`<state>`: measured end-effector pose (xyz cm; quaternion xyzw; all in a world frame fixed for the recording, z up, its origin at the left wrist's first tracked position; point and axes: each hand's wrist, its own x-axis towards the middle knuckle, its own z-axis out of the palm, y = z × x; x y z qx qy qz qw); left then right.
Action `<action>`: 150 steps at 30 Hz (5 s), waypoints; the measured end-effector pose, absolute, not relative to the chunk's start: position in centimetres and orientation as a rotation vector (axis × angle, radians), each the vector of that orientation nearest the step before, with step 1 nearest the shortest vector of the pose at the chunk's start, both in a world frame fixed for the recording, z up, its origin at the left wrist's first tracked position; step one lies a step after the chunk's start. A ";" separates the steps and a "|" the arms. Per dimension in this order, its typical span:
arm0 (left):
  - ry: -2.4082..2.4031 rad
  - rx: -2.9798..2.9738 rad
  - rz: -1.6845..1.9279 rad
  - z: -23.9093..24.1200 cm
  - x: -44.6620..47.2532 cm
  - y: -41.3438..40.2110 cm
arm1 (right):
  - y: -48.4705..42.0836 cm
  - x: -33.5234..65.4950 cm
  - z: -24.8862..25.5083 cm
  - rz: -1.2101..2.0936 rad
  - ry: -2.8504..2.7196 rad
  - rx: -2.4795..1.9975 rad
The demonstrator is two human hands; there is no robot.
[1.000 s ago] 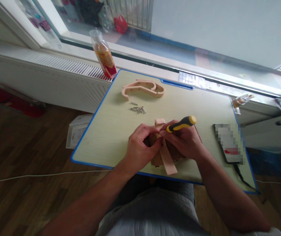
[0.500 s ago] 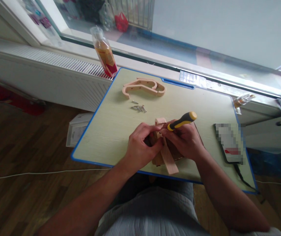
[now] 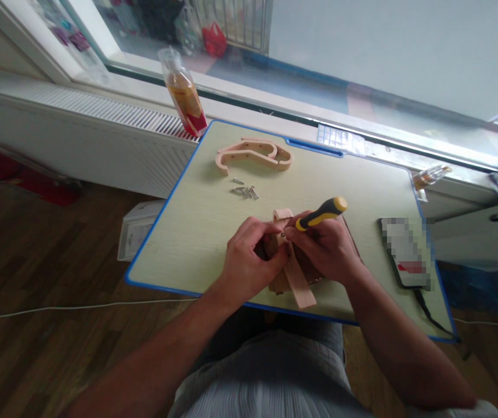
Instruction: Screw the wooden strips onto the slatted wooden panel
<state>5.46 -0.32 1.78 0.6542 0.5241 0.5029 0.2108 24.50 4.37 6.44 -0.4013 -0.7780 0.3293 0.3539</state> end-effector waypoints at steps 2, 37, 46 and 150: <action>1.460 1.822 1.392 1.8 5.5 -0.3 | 4.3 24.5 6.5 0.854 -2.016 -1.042; 1.536 1.896 1.373 1.7 5.7 -0.7 | 4.3 24.7 6.1 0.821 -2.026 -0.968; 1.494 1.929 1.344 1.8 5.6 -0.7 | 4.4 25.0 5.7 0.877 -2.018 -0.894; 0.834 2.093 1.469 10.4 3.9 11.0 | 8.9 25.0 7.7 0.849 -1.767 -0.964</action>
